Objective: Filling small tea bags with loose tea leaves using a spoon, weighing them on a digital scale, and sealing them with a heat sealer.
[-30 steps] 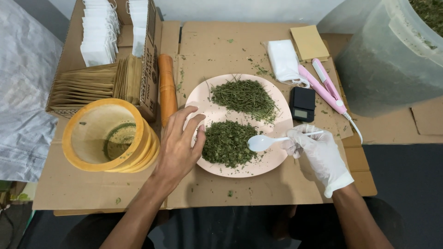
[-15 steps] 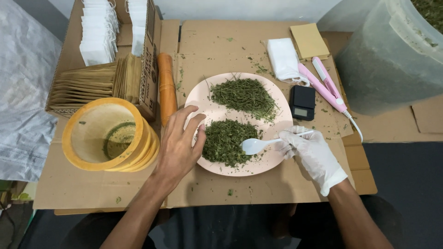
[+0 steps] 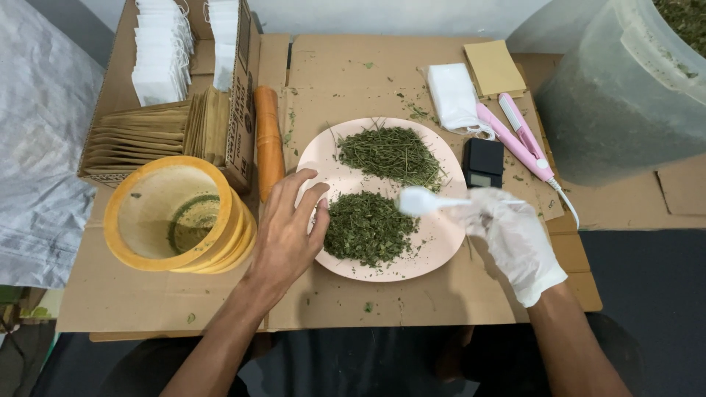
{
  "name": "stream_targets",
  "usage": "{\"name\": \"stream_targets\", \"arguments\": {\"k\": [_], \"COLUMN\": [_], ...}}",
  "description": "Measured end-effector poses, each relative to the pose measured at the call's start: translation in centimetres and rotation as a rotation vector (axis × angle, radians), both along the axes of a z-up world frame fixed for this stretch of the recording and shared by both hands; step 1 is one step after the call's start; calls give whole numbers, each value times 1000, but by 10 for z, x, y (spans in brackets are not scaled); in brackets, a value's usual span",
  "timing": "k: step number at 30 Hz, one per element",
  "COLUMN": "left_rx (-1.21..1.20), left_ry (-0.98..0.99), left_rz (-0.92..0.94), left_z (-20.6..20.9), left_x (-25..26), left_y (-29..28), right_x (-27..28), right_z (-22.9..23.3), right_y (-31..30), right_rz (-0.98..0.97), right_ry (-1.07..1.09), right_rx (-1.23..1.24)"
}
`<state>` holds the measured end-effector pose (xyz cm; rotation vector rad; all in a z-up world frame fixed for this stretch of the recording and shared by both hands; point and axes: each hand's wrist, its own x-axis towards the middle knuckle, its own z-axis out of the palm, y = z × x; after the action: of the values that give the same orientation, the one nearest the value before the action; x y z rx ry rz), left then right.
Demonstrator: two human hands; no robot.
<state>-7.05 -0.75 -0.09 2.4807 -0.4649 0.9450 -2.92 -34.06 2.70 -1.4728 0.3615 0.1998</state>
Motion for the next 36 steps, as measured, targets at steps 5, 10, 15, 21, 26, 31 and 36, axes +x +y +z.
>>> {"name": "stream_targets", "arguments": {"k": [5,10,15,21,26,31,36], "left_rx": [17,5,26,31,43,45,42], "left_ry": [0,5,-31,-26,-23,-38,-20], "left_rz": [3,-9,2,1,16,15,5], "left_z": [-2,2,-10,-2,-3,-7,-5], "left_x": [1,0,5,1,2,2,2], "left_y": [0,0,1,0,0,1,0], "right_x": [-19,-24,-18,-19,-19,-16,-15], "right_z": [17,-1,-4,3,4,-7,-12], "right_y": [19,15,17,13,10,10,17], "right_rz": [-69,-91,-47,64,111,91,109], "right_ry": [-463,-508,-274,-221,-228,-227,-215], "right_rx": [-549,-545,-536,-487,-367,-318,-312]}}
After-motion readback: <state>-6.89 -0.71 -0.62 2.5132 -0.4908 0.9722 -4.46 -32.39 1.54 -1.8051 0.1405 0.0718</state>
